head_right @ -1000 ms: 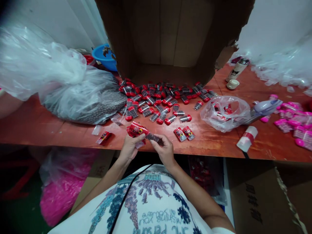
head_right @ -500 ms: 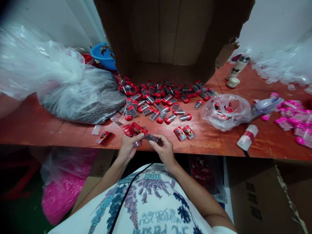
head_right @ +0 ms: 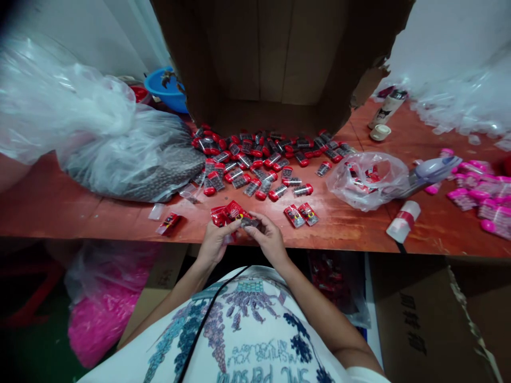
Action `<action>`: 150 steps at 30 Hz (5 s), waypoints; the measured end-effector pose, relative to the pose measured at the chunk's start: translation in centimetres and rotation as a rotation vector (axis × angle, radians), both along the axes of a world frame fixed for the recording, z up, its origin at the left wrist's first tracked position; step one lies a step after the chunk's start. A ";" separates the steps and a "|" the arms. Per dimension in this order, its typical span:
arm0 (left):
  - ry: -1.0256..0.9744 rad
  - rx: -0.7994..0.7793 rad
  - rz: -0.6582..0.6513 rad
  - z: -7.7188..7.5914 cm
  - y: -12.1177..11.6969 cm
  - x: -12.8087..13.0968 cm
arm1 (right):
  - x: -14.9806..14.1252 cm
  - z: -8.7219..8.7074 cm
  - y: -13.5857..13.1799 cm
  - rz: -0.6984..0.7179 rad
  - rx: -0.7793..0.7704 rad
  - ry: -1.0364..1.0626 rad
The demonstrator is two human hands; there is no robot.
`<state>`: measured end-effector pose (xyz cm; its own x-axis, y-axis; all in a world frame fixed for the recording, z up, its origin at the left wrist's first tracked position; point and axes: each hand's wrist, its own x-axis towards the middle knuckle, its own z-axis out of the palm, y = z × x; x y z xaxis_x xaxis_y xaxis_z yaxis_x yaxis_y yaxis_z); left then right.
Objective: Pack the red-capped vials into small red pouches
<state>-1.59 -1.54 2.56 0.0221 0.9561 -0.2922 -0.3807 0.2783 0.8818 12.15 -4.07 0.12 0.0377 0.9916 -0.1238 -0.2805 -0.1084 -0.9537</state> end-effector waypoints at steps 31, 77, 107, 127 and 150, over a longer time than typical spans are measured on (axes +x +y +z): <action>-0.216 -0.171 0.104 -2.1 1.1 0.7 | 0.2 -0.4 2.3 0.057 0.227 -0.624; -0.213 -0.026 0.412 -1.2 2.4 -2.0 | -1.1 0.5 1.3 0.162 0.114 -0.406; -0.125 0.140 0.196 -0.3 0.0 -1.1 | -1.3 1.2 0.6 0.084 0.045 -0.248; -0.117 0.059 0.146 -0.2 0.9 -0.8 | -0.9 1.0 0.3 0.015 0.142 -0.298; -0.158 0.003 0.103 -0.5 0.7 0.1 | -1.2 -0.2 -0.2 0.002 0.229 -0.304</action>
